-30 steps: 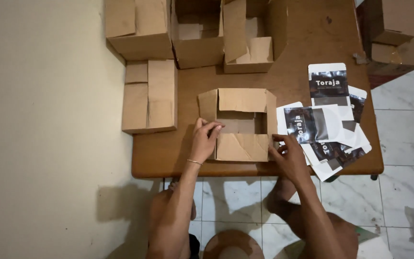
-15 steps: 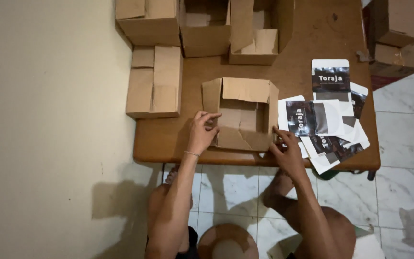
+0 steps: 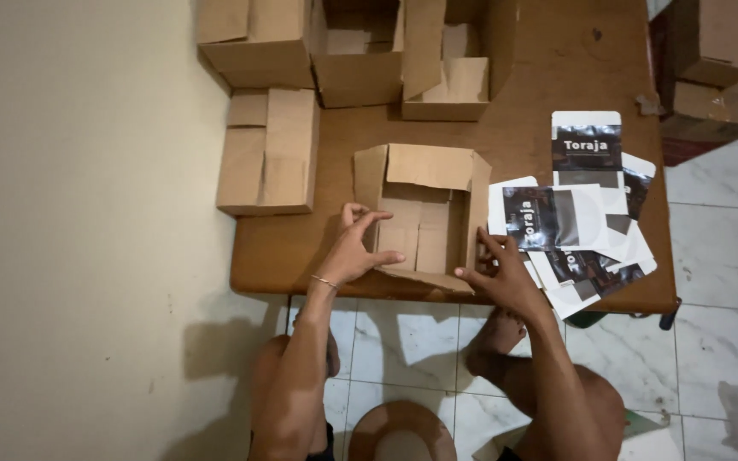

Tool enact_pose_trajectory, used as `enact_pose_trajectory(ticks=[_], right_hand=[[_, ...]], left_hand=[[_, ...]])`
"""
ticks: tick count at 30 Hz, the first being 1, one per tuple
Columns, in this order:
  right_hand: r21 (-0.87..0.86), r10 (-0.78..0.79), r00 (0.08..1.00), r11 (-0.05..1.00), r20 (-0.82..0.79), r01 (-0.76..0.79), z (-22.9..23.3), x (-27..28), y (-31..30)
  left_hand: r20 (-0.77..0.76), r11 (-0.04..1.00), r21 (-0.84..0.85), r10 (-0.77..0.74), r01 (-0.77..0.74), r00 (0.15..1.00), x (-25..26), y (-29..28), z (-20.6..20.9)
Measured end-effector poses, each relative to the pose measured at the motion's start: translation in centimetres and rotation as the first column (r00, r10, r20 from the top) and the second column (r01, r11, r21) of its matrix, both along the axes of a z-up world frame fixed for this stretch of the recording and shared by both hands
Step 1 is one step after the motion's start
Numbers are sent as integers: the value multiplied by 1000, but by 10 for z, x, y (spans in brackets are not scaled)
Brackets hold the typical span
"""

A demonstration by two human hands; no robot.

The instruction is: Folding a coffee pouch into a box shape and placing it into a cardboard container.

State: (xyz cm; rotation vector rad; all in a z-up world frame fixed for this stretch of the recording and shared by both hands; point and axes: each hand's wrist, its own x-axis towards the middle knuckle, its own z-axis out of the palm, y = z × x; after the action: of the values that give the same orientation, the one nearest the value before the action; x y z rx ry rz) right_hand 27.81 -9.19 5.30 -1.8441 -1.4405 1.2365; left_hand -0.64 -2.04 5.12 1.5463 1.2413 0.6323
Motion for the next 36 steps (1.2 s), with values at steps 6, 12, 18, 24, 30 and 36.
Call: enact_pose_trajectory(ticks=[6,12,18,24,30,36], right_hand=[[-59,-14,1000,998,9,14,0,4,4],[-109,5,999,994,38,0,5,-3,13],[-163,24,997,987,67,-13,6,-11,22],[-162,47,994,986,101,-30,6,-13,21],[-19,79,988,997,133,-77,7,-13,19],[166,123,968,973,220,-161,14,-18,16]], left_hand=[[-36,999,51,-2,3,999,10,11,-39],[-126,998,56,-23,31,992,10,20,-35],[-159,988,121,114,-95,981,27,28,-50],[-191,972,202,163,-123,968,33,24,-60],[-177,978,146,174,-149,969,29,19,-33],[-336,971,227,146,-71,930,39,12,-33]])
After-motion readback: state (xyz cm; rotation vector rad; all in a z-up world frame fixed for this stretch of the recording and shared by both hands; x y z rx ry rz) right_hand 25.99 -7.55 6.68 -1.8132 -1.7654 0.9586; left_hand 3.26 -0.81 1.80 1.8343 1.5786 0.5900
